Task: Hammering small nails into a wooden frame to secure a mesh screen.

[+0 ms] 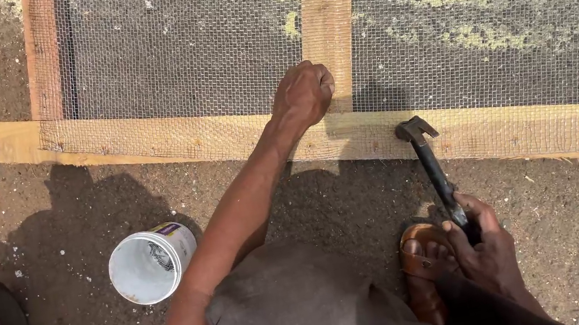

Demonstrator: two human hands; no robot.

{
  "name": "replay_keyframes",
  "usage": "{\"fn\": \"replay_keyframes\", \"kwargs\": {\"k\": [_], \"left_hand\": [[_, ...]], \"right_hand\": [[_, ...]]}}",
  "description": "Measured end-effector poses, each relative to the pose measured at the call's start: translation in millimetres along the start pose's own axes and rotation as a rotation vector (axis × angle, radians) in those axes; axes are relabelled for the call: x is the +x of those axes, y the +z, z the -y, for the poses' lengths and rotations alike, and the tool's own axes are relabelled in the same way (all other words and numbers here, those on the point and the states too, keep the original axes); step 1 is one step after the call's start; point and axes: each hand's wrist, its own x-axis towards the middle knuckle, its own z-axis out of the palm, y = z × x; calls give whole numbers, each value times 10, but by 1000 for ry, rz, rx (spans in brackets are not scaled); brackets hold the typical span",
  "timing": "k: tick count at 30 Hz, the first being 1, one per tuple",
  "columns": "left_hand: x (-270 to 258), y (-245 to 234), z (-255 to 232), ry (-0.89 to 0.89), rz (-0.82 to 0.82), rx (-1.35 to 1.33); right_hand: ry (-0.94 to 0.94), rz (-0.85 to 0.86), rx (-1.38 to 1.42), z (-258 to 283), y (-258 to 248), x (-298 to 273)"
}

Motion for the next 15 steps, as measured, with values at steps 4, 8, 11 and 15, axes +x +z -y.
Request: {"fn": "replay_keyframes", "kwargs": {"k": [4, 8, 11, 15], "left_hand": [[-64, 82, 62, 28, -47, 58], [-104, 238, 254, 248, -232, 91], [-142, 197, 165, 269, -284, 30], [-79, 187, 170, 153, -192, -4]], "right_hand": [[-123, -45, -56, 88, -61, 100], [-175, 73, -85, 782, -244, 289], [-249, 130, -89, 1167, -313, 522], [-223, 177, -261, 1572, -316, 718]]}}
